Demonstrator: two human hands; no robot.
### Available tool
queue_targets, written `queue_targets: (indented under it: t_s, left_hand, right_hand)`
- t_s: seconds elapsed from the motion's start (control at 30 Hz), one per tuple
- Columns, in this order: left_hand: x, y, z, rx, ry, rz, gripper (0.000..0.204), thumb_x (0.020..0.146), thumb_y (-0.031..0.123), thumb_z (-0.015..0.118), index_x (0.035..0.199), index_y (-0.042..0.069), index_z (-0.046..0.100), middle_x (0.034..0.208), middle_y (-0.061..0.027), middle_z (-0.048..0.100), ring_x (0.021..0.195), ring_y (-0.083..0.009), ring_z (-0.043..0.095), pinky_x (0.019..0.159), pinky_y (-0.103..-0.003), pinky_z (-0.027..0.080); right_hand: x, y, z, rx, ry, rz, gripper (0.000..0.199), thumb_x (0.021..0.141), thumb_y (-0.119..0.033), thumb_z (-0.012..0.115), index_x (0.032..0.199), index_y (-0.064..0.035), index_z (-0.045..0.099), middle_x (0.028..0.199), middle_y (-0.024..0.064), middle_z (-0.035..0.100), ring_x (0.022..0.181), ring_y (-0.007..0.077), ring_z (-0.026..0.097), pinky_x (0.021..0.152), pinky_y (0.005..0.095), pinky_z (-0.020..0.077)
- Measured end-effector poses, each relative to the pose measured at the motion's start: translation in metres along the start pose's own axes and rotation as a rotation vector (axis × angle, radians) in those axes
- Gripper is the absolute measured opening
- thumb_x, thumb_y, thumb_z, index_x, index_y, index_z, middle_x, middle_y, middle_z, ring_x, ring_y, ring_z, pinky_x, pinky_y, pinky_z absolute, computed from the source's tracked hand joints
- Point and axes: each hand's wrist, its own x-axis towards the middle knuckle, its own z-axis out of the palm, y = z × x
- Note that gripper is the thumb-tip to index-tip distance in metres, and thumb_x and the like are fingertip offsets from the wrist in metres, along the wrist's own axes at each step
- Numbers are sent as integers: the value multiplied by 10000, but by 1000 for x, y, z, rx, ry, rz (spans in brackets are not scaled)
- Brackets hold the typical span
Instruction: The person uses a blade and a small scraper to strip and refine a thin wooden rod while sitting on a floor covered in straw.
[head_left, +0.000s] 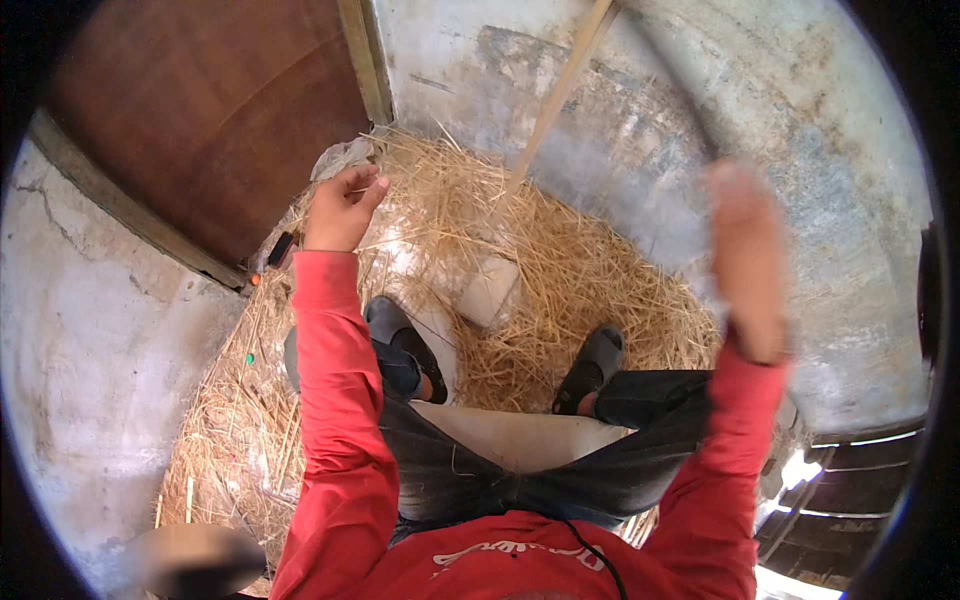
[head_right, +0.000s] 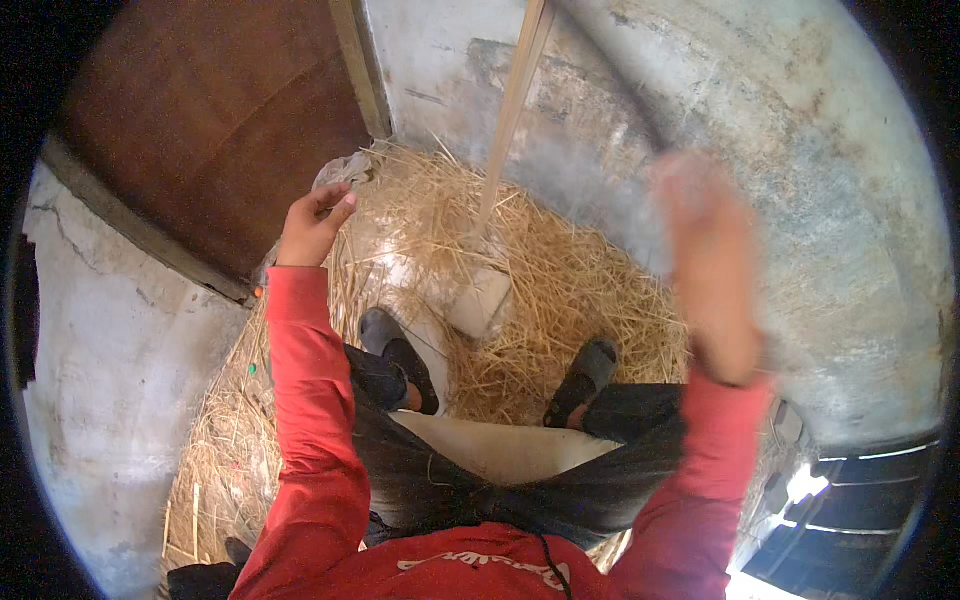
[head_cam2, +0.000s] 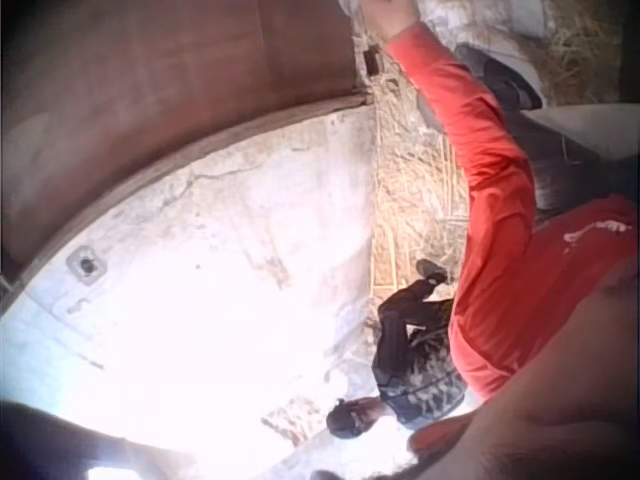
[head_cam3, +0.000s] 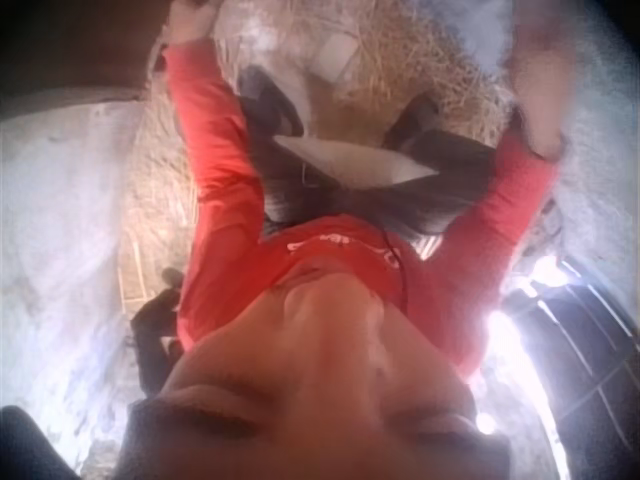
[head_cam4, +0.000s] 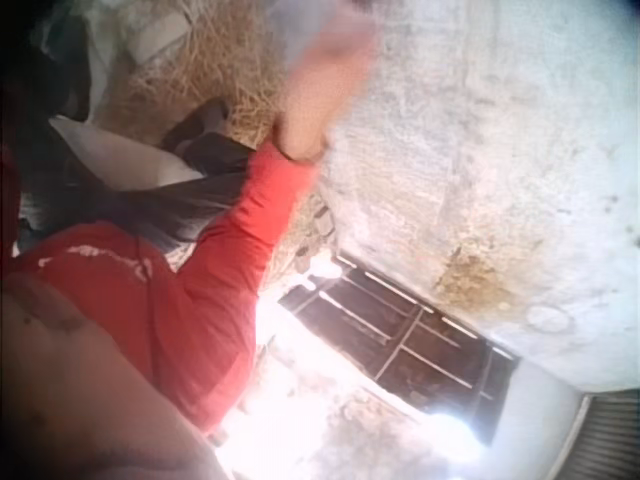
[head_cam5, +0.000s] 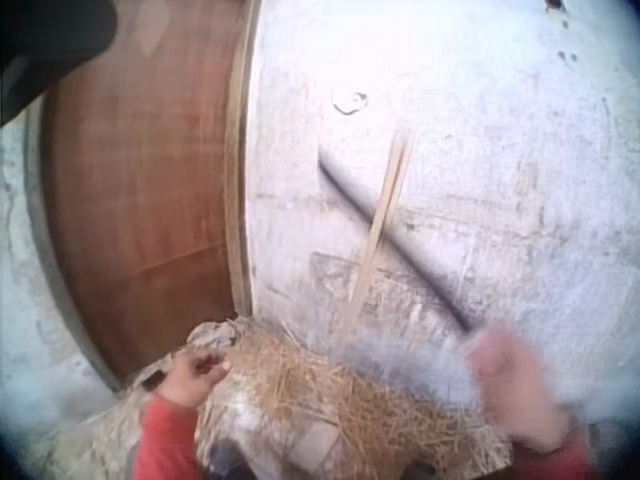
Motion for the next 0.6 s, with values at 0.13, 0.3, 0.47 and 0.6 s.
queue_targets:
  t_s: [0.13,0.3,0.47,0.6]
  left_hand:
    - [5,-9,-8,-16,-45,-66,435,909,253,722,1199,-61,643,1075,-126,706,961,-168,659,889,-308,496]
    - [5,-13,-4,13,-47,-53,438,908,252,721,1204,-61,641,1073,-130,706,952,-167,663,886,-309,499]
    - [-2,-16,-13,-13,-7,-64,437,891,240,739,1189,-65,641,1040,-154,705,956,-175,668,852,-304,526]
    - [0,-6,-5,-10,-29,-29,451,894,241,737,1200,-74,631,1068,-163,696,976,-187,666,862,-307,525]
  right_hand:
    - [-18,-23,96,221,-39,303,368,957,-281,557,1219,-24,586,975,231,659,933,324,641,780,383,510]
    - [-1,4,18,472,27,525,388,976,-398,578,1036,-26,674,689,77,552,689,185,542,624,328,418]
    - [60,-12,-122,490,265,490,356,982,-407,571,1056,-81,692,625,-69,410,511,52,354,473,248,278]
    - [72,-23,-193,481,394,429,329,993,-366,565,1072,-69,683,634,-92,347,502,38,285,464,235,247]
